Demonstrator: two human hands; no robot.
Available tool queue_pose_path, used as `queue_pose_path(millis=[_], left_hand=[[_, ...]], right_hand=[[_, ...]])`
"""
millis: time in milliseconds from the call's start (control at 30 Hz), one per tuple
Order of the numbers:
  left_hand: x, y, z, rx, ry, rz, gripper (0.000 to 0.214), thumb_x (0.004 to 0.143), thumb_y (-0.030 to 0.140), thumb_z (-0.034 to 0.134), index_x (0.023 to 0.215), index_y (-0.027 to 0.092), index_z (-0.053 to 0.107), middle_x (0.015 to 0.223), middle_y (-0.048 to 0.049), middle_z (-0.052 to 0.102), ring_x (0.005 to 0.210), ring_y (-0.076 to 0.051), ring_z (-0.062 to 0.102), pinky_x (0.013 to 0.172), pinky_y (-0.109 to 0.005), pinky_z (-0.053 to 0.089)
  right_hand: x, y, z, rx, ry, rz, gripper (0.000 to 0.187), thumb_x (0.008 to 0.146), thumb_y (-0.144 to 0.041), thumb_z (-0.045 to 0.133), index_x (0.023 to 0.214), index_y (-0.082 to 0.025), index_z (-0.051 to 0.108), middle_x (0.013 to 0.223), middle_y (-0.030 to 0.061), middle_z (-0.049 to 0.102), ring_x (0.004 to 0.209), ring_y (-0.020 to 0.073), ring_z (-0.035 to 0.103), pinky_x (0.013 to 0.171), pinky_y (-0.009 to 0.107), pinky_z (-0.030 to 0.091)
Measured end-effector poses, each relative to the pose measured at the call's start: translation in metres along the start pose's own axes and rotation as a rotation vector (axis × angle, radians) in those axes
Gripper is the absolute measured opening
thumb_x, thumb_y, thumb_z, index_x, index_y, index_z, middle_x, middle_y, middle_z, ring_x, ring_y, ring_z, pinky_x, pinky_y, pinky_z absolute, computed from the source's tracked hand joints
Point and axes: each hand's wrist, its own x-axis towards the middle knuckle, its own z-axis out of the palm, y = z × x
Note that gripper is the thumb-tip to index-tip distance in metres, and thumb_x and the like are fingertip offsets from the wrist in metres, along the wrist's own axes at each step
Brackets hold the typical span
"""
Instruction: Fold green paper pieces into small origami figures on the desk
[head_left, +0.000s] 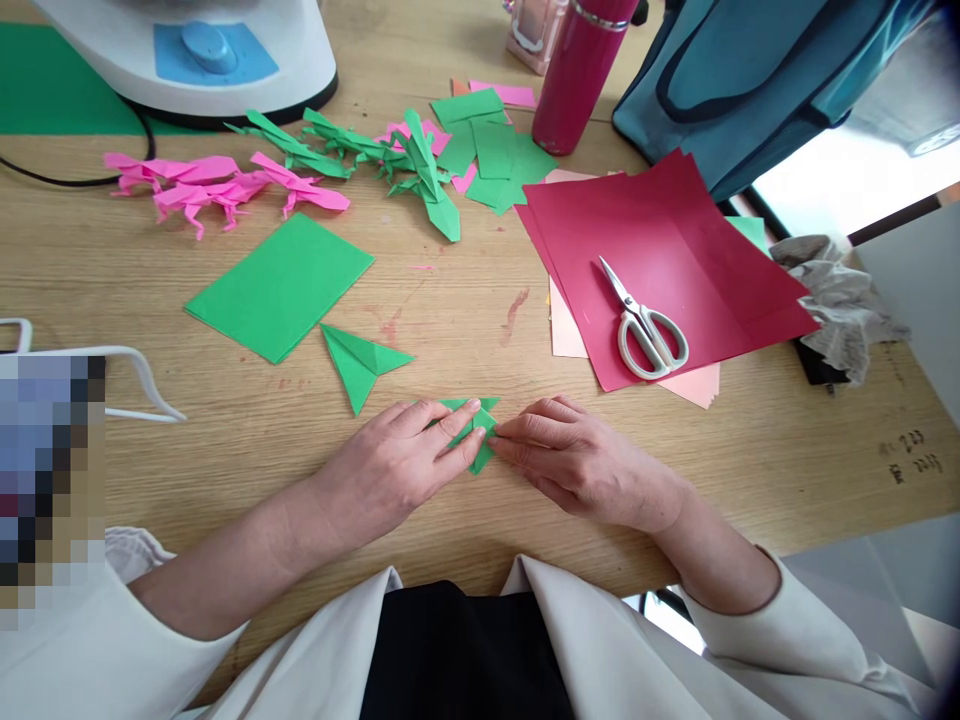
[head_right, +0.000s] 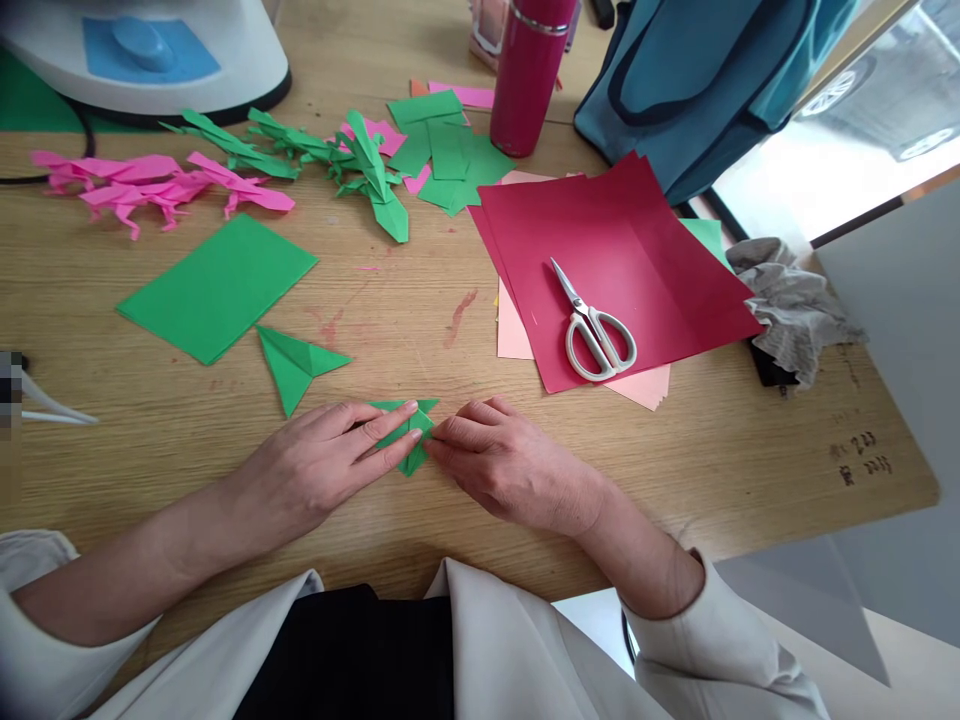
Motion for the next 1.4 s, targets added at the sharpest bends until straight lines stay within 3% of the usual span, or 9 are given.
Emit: queue_pose_path(millis=[333,533,767,1100,1400], left_hand=[[0.000,0.003,-0.005,0.000,-0.049,0.001,0.027,0.096,0.010,0.051,0.120,0.017,0.063,0.133,-0.0136,0.067,0.103,-0.025,0.065,0.082,-0.041,0.058],[-0.001,0.004,-0.007,0.009,-0.090,-0.015,0.033,0.096,0.005,0.046,0.121,0.017,0.063,0.137,-0.0119,0.064,0.107,-0.026,0.064,0.087,-0.040,0.055],[0.000,0.007,-0.008,0.030,-0.065,-0.013,0.032,0.096,0.006,0.045,0.118,0.018,0.065,0.129,-0.0089,0.067,0.102,-0.025,0.063,0.082,-0.039,0.054],[-0.004,0.007,-0.016,0.017,-0.104,0.029,0.039,0.095,0.005,0.043,0.124,0.018,0.065,0.132,-0.0043,0.068,0.115,-0.026,0.062,0.096,-0.041,0.053],[-0.008,0.012,-0.021,-0.026,-0.145,0.059,0.044,0.090,0.002,0.043,0.126,0.014,0.066,0.135,-0.0129,0.066,0.124,-0.032,0.062,0.096,-0.044,0.054]], right_hand=[[-0.002,0.004,-0.002,0.032,0.151,-0.063,0.020,0.100,-0.018,0.050,0.111,-0.014,0.066,0.086,0.0068,0.072,0.079,0.0189,0.060,0.076,0.036,0.049],[-0.002,0.008,0.001,0.041,0.225,-0.083,0.013,0.097,-0.018,0.057,0.104,-0.015,0.067,0.081,0.0055,0.072,0.073,0.0178,0.059,0.075,0.035,0.050],[0.000,0.011,0.007,0.023,0.195,-0.076,0.025,0.099,-0.020,0.055,0.120,-0.011,0.064,0.104,0.0118,0.074,0.090,0.0213,0.063,0.081,0.038,0.053],[0.003,0.013,0.010,0.032,0.185,-0.080,0.025,0.099,-0.016,0.052,0.119,-0.012,0.066,0.120,0.0138,0.071,0.098,0.0228,0.061,0.086,0.041,0.053],[0.003,0.013,0.007,0.067,0.127,-0.047,0.027,0.098,-0.015,0.051,0.119,-0.013,0.067,0.120,0.0134,0.070,0.100,0.0232,0.059,0.089,0.041,0.052]])
